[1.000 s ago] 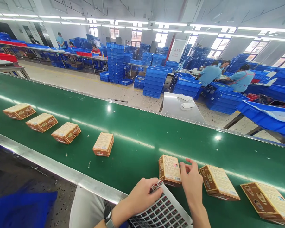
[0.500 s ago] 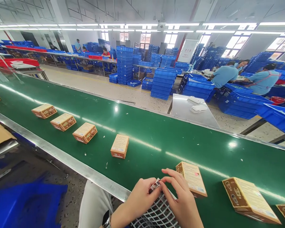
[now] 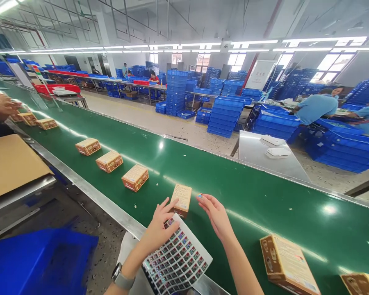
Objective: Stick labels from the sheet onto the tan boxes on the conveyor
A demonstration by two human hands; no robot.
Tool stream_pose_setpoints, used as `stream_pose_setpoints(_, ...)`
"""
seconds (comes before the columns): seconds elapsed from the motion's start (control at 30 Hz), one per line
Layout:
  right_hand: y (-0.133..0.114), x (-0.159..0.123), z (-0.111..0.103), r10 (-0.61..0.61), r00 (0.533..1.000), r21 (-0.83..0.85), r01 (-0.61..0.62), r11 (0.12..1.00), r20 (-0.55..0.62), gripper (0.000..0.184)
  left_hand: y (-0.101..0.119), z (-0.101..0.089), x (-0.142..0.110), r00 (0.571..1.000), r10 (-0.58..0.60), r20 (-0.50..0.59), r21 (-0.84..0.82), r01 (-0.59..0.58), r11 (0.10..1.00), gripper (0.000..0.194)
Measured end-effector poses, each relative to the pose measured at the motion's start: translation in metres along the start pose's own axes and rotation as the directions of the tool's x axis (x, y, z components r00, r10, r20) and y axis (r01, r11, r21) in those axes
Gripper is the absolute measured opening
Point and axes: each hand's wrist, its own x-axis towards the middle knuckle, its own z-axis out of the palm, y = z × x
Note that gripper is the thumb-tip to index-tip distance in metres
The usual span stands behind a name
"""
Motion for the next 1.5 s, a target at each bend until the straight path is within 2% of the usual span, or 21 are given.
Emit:
stream_pose_setpoints(0.1,0.009,0.017,0.017,-0.002,1.000,-0.020,0.003,1.000,0.008,0.042,-0.003,0.011,-0.002,0.998,-0.039,0.046,-0.034,0.040,0.999,0.021)
stream_pose_setpoints(0.23,0.018,0.018,0.023,-0.007,0.999,-0.066,0.004,0.998,-0.050,0.043,0.002,0.027,-0.006,0.998,-0.012,0.065,-0.100,0.018,0.995,0.028)
stream_pose_setpoints(0.4,0.020,0.007,0.018,-0.024,0.991,-0.150,0.004,0.989,-0.130,0.045,0.009,0.035,-0.007,0.994,-0.012,0.108,-0.132,0.026,0.991,0.032)
stream_pose_setpoints(0.57,0.017,0.004,0.009,-0.064,0.985,-0.276,0.017,0.961,-0.161,0.043,0.018,0.038,-0.005,0.985,-0.020,0.170,-0.164,0.048,0.985,0.032)
stream_pose_setpoints(0.8,0.009,-0.010,0.005,-0.212,0.949,-0.505,0.067,0.860,-0.234,0.031,0.024,0.048,-0.005,0.975,0.003,0.222,-0.172,0.036,0.984,0.032)
stream_pose_setpoints(0.87,0.007,-0.013,0.003,-0.237,0.937,-0.538,0.065,0.841,-0.257,0.036,0.026,0.050,-0.004,0.973,0.009,0.231,-0.171,0.032,0.985,0.032)
stream_pose_setpoints(0.97,0.006,-0.007,-0.006,-0.232,0.929,-0.554,0.036,0.832,-0.289,0.047,0.029,0.054,-0.003,0.967,0.018,0.254,-0.172,0.027,0.985,0.032)
stream_pose_setpoints(1.07,0.003,0.002,-0.026,-0.200,0.933,-0.545,0.005,0.838,-0.299,0.040,0.033,0.053,-0.005,0.967,0.035,0.253,-0.195,0.015,0.981,0.029)
stream_pose_setpoints(1.13,0.000,0.000,-0.042,-0.181,0.940,-0.531,0.000,0.848,-0.288,0.037,0.033,0.049,-0.009,0.977,0.040,0.210,-0.231,0.009,0.973,0.021)
stream_pose_setpoints(1.2,-0.005,-0.013,-0.056,-0.170,0.953,-0.512,0.019,0.859,-0.251,0.038,0.030,0.044,-0.015,0.989,-0.003,0.150,-0.279,0.046,0.959,0.013)
stream_pose_setpoints(1.3,-0.011,-0.053,-0.069,-0.128,0.985,-0.441,0.066,0.895,-0.114,0.042,0.025,0.034,-0.023,0.987,-0.132,0.090,-0.420,0.158,0.894,0.026)
stream_pose_setpoints(1.37,-0.013,-0.085,-0.069,-0.083,0.996,-0.362,0.082,0.929,0.013,0.045,0.024,0.028,-0.027,0.977,-0.200,0.077,-0.557,0.208,0.804,0.035)
stream_pose_setpoints(1.43,-0.013,-0.114,-0.063,-0.108,0.994,-0.300,0.113,0.947,0.034,0.055,0.026,0.024,-0.030,0.967,-0.244,0.078,-0.657,0.234,0.716,0.038)
stream_pose_setpoints(1.5,-0.013,-0.133,-0.055,-0.112,0.994,-0.284,0.111,0.953,0.013,0.059,0.031,0.023,-0.031,0.959,-0.258,0.119,-0.676,0.269,0.686,0.039)
